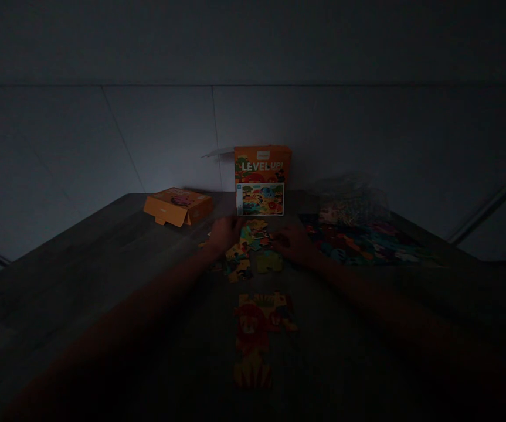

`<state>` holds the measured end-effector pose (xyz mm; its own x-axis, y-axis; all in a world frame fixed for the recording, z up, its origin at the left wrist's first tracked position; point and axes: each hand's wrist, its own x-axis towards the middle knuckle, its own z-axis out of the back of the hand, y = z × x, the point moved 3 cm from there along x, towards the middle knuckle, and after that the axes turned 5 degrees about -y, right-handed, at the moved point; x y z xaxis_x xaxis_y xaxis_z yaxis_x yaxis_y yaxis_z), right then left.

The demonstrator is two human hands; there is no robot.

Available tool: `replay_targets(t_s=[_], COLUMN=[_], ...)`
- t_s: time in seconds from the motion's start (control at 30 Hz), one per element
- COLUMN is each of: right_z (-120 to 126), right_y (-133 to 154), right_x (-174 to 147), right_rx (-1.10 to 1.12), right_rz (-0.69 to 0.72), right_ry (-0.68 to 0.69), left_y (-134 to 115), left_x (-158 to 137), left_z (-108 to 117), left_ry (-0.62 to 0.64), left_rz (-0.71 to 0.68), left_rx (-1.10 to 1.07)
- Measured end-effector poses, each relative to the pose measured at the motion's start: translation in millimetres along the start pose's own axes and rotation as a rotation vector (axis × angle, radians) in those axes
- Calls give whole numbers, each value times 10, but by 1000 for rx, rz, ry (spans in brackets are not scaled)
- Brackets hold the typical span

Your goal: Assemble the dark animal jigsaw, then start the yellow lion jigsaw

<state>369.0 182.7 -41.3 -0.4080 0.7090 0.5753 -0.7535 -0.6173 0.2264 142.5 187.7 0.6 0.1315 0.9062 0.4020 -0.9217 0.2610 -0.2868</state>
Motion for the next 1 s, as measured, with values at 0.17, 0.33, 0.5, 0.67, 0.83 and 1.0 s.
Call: replay_targets(t_s=[0.17, 0.33, 0.5, 0.67, 0.83, 1.0], right_z=[-2, -6, 25, 66, 129, 618], right_y=[-20, -22, -4, 27, 53, 489], right_x=[-4, -9, 1, -8, 21, 129], right_rx=[-5, 5, 39, 72, 148, 242], right_rz=[-28, -35, -38, -38, -50, -79], right_ry=[-42, -83, -118, -156, -270, -434], left_y=[193, 319, 398, 172, -444, -572], left_x=[92, 161, 196, 123, -92, -142], left_z=[114, 184, 216, 410, 833, 1100], left_ry=[20, 138, 259, 328, 512, 470], left_rz=[112, 126, 73, -15, -224, -355], left_rx=[83, 136, 170, 154, -23, -61])
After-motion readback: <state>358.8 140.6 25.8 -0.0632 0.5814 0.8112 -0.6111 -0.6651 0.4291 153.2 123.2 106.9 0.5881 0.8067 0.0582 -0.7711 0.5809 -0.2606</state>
